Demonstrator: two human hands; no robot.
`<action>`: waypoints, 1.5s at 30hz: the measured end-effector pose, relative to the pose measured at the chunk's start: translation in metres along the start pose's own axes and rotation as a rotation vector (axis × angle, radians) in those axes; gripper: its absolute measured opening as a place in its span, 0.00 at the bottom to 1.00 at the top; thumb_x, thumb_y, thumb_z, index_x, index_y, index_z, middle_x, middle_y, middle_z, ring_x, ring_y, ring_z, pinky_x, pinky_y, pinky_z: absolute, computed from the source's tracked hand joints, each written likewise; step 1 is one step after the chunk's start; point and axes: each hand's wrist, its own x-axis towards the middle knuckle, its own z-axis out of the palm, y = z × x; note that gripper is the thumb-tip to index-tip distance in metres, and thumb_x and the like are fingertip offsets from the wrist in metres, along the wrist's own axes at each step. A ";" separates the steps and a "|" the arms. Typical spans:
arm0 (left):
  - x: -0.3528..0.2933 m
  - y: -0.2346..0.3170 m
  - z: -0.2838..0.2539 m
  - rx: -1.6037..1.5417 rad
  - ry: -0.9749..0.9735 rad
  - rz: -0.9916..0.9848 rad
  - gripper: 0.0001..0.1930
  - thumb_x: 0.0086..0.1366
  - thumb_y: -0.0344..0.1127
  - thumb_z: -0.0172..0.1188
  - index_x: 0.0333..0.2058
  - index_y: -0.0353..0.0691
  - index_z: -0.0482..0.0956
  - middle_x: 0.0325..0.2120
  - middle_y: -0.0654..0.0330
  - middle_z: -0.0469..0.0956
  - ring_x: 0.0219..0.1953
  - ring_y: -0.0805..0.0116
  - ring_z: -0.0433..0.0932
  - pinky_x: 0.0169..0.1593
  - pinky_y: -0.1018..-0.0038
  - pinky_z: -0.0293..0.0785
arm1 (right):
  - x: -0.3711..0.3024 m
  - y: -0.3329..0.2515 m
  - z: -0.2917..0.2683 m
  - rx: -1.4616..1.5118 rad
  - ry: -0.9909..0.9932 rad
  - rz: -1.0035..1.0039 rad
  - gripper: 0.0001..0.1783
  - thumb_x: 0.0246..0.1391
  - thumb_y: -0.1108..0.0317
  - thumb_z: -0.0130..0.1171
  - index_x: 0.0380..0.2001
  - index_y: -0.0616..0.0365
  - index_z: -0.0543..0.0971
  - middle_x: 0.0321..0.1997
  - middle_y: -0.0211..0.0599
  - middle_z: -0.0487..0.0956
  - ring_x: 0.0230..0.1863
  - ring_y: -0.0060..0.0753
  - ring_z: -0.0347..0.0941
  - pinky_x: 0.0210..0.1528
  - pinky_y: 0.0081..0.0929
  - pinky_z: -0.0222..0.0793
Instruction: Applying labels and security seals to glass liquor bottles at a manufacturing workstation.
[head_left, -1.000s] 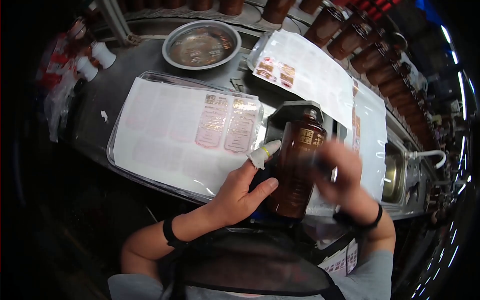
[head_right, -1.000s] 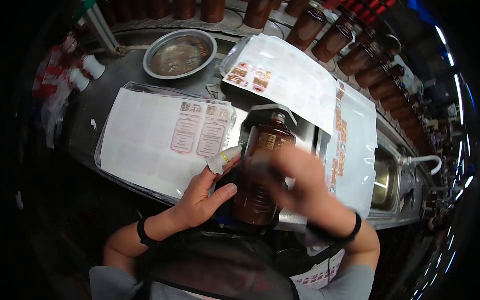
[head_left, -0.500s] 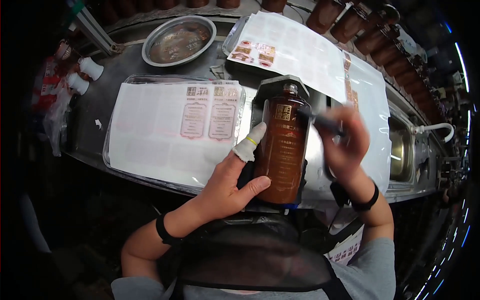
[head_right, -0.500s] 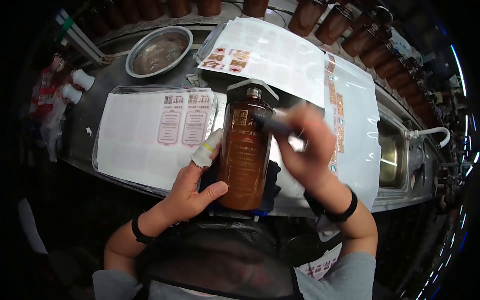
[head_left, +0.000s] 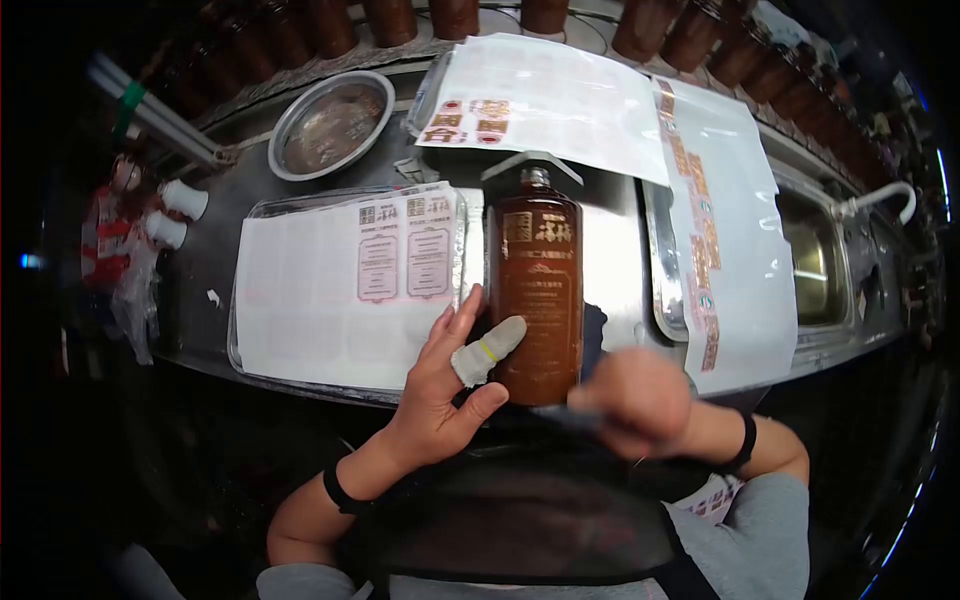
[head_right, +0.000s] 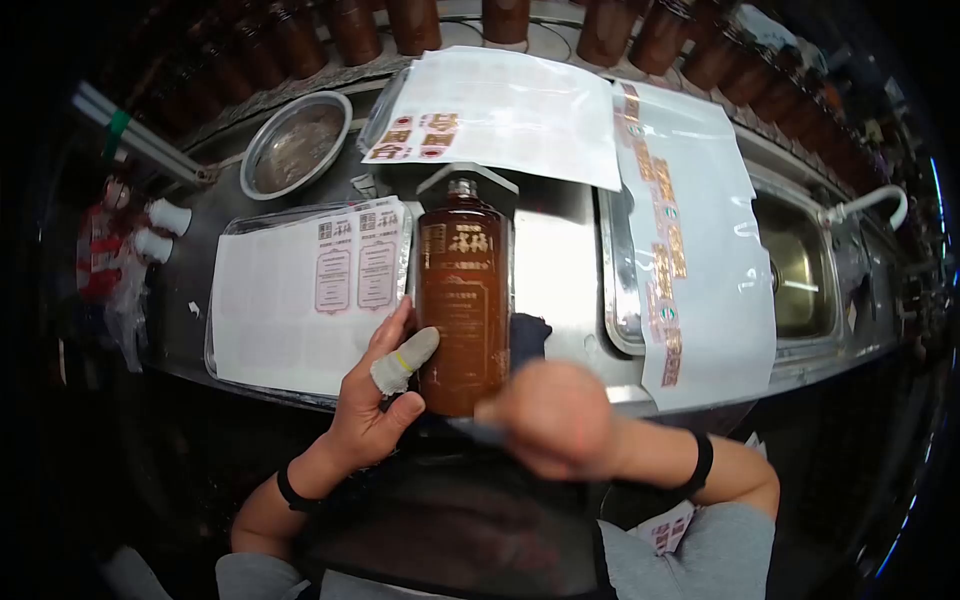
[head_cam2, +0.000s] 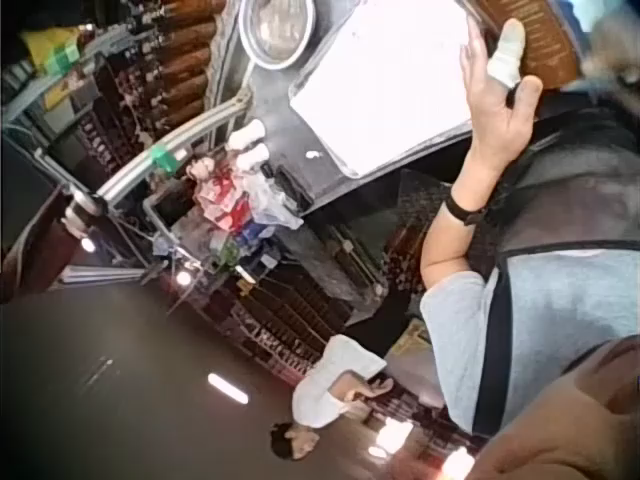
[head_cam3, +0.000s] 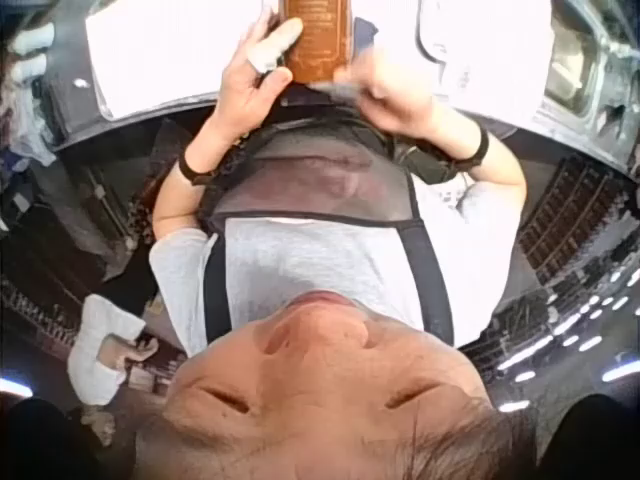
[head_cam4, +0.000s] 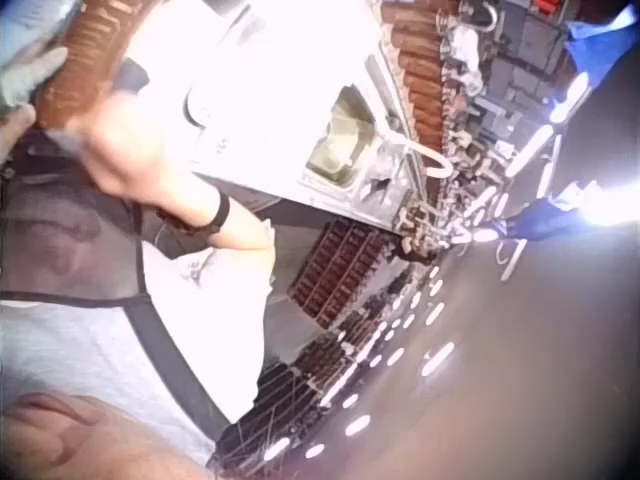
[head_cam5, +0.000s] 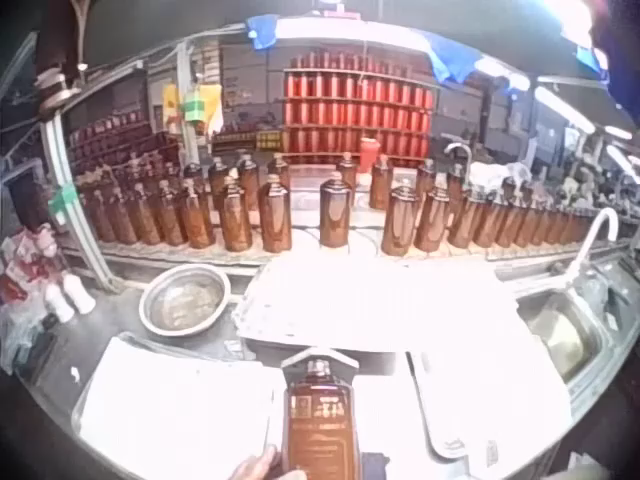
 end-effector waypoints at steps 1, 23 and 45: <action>0.001 0.000 -0.001 0.005 -0.033 -0.014 0.27 0.70 0.49 0.56 0.61 0.39 0.73 0.68 0.39 0.57 0.70 0.43 0.56 0.71 0.50 0.46 | 0.008 0.003 -0.002 0.125 0.063 0.395 0.12 0.46 0.70 0.70 0.35 0.60 0.80 0.26 0.32 0.78 0.26 0.23 0.74 0.29 0.25 0.69; 0.045 -0.017 -0.010 0.109 0.094 -0.076 0.27 0.75 0.49 0.46 0.67 0.43 0.66 0.71 0.41 0.50 0.73 0.44 0.51 0.72 0.51 0.37 | 0.044 0.060 -0.006 -0.101 0.387 0.534 0.09 0.51 0.71 0.68 0.32 0.62 0.79 0.27 0.40 0.78 0.27 0.34 0.76 0.30 0.27 0.70; 0.010 -0.024 -0.016 -0.026 0.266 -0.131 0.24 0.74 0.40 0.50 0.65 0.39 0.67 0.66 0.43 0.64 0.71 0.47 0.57 0.68 0.62 0.54 | 0.081 0.035 0.017 -0.344 -0.215 -0.157 0.05 0.38 0.68 0.60 0.23 0.52 0.75 0.30 0.30 0.75 0.36 0.33 0.73 0.36 0.33 0.68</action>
